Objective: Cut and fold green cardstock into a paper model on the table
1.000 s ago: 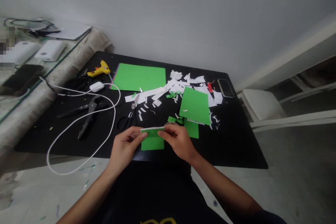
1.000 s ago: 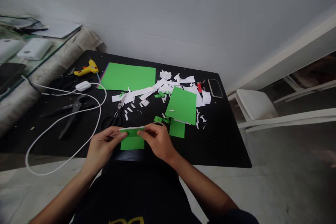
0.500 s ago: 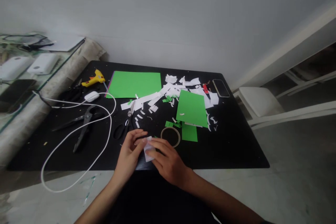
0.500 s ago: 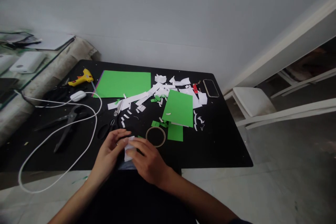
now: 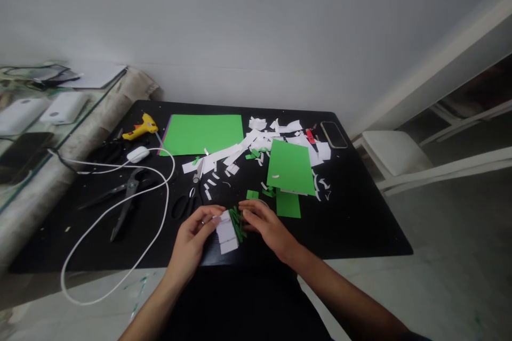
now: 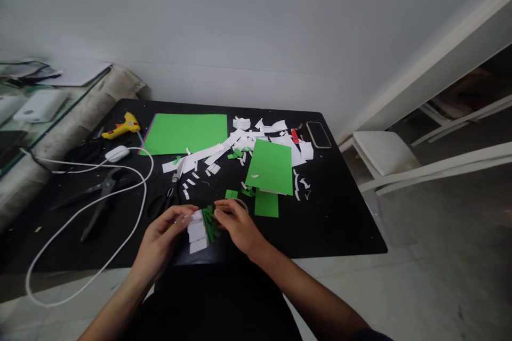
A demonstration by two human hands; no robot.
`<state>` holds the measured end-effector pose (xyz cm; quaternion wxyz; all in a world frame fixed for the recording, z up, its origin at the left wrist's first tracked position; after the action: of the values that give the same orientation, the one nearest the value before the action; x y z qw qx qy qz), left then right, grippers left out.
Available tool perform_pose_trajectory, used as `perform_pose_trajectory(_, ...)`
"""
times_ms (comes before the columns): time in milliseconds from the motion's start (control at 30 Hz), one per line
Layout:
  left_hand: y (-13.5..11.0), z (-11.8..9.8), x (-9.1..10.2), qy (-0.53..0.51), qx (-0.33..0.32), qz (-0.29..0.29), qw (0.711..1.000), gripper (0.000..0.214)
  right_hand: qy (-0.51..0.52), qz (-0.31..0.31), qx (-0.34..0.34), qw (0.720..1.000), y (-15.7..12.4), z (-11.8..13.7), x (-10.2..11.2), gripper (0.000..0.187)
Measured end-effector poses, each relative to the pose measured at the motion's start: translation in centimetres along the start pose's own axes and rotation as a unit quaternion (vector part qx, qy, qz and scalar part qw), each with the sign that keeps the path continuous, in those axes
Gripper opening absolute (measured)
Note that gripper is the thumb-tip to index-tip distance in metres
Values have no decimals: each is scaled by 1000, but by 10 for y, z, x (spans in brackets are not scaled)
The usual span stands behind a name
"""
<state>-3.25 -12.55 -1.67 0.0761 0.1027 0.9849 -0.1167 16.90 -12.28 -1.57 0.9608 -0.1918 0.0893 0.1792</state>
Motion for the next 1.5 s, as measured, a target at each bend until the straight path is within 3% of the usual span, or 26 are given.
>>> perform_pose_trajectory(233,-5,1,4,-15,-9,37,999,26,-12,44,5,999,2,6,-3,60)
perform_pose_trajectory(500,-6,-2,-10,-70,18,54,996,49,-12,-14,23,1000,-1,8,-4,58)
perform_pose_trajectory(600,-7,-2,-9,-50,21,31,998,52,-20,-28,31,999,-1,7,-4,56)
perform_pose_trajectory(667,-8,-3,-8,-19,-16,3,1000,52,-14,-38,31,999,-1,6,-3,53)
perform_pose_trajectory(767,-8,-5,-7,22,-68,7,997,44,5,-37,22,999,-1,7,-4,49)
perform_pose_trajectory(900,-6,-6,-7,74,-87,6,993,23,6,-19,18,1000,-2,8,-4,46)
perform_pose_trajectory(1167,-6,-5,-11,104,-107,-32,988,17,-10,-20,24,999,-3,7,-6,46)
perform_pose_trajectory(1333,-8,-4,-17,72,-52,13,996,26,-13,-26,49,998,-4,11,-7,45)
perform_pose_trajectory(1500,-9,0,-23,76,-41,56,995,29,-27,-24,51,998,-4,9,-6,48)
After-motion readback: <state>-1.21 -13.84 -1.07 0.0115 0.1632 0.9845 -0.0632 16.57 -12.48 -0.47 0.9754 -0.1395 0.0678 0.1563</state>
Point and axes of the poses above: each hand's wrist, its own y-axis towards the middle knuckle, its own x-axis out of the back of the hand, z = x × y, the point moved 2 cm from there along y, towards the middle knuckle, and after that the axes turned 11 degrees about z, right-handed, at the moved point
